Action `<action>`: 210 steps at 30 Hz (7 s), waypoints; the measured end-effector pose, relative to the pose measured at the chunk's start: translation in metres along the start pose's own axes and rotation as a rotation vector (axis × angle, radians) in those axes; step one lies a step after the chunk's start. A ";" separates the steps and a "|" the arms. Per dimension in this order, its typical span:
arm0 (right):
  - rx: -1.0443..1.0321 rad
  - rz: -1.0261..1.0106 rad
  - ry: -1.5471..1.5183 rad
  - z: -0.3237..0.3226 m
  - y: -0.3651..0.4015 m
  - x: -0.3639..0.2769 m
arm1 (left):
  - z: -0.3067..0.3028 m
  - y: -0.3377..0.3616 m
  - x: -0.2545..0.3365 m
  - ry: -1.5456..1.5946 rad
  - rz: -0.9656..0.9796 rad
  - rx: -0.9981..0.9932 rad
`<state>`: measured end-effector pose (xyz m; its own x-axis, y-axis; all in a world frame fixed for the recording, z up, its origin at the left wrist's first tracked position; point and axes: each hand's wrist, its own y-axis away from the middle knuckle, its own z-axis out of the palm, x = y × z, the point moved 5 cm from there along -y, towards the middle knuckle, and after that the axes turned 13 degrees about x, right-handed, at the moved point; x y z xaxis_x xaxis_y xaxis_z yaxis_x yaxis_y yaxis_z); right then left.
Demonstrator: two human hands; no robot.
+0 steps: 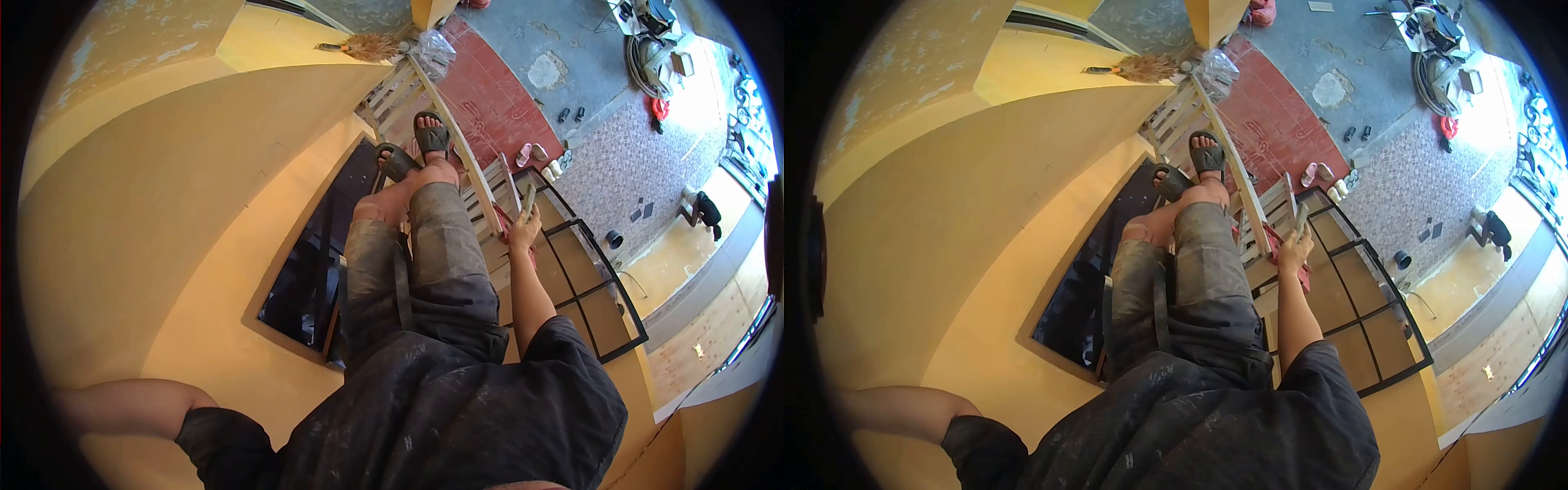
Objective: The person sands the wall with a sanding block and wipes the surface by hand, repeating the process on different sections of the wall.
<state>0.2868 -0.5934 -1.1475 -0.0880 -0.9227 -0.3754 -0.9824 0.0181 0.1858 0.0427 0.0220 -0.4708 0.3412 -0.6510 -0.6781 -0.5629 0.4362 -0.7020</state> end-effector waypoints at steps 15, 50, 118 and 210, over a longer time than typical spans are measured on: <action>0.002 -0.101 0.078 -0.002 -0.010 0.000 | -0.013 -0.007 -0.008 -0.285 -0.180 0.055; 0.093 -0.828 -1.089 0.074 -0.095 -0.274 | -0.035 -0.012 0.055 -0.433 -0.306 0.067; 0.719 -1.512 -0.869 -0.440 0.236 -0.770 | -0.076 -0.017 -0.012 -0.585 -0.430 0.076; 0.743 -1.583 -1.080 -0.401 0.224 -0.753 | -0.079 -0.025 -0.009 -0.603 -0.347 0.102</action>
<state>0.1993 -0.0487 -0.4590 0.9578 0.2578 -0.1271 -0.1258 -0.0217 -0.9918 -0.0055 -0.0320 -0.4296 0.8627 -0.3181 -0.3931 -0.2828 0.3408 -0.8966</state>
